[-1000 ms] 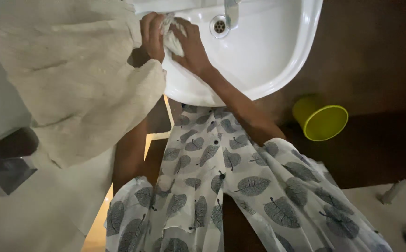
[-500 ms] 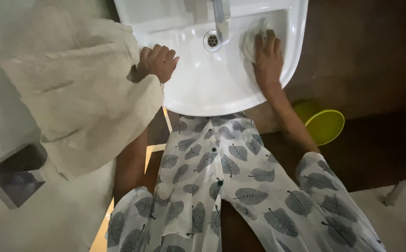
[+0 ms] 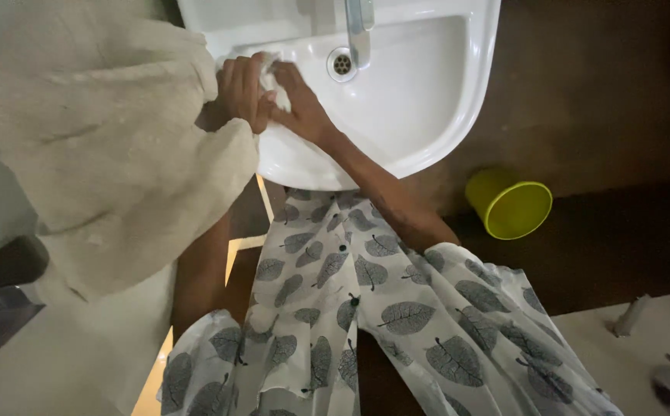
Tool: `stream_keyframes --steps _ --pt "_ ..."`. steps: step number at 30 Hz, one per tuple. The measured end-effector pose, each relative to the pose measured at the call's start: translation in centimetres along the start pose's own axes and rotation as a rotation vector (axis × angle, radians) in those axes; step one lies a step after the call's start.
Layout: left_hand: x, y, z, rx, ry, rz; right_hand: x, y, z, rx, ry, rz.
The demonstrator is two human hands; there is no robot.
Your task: Cleaning a bathroom sink using a cloth.
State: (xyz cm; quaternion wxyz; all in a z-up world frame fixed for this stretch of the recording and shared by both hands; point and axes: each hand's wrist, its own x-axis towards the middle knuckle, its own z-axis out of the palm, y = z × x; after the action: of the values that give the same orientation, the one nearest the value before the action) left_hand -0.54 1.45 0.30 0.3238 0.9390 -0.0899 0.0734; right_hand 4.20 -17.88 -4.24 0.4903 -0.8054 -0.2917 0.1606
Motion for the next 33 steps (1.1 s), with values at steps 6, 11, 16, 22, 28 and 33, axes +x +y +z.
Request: stream_keyframes --steps 6,11,16,22,28,33 --pt "1.0 1.8 -2.3 0.133 -0.187 0.008 -7.3 -0.6 -7.2 0.127 -0.565 -0.042" --pt "0.7 2.5 -1.6 0.285 -0.168 0.042 -7.0 -2.9 -18.0 -0.536 -0.643 0.351" --pt "0.2 2.0 0.1 0.472 -0.084 0.071 -7.0 8.0 -20.4 -1.207 0.045 -0.047" --pt "0.1 1.0 0.9 0.442 -0.108 0.095 -7.0 8.4 -18.7 -1.248 0.160 -0.162" --pt "0.5 -1.0 1.7 0.393 -0.040 0.117 -10.8 4.3 -10.0 -0.511 -0.042 0.180" --pt "0.0 -0.1 1.1 0.419 -0.115 0.085 -7.6 -3.0 -4.5 0.073 -0.485 0.075"
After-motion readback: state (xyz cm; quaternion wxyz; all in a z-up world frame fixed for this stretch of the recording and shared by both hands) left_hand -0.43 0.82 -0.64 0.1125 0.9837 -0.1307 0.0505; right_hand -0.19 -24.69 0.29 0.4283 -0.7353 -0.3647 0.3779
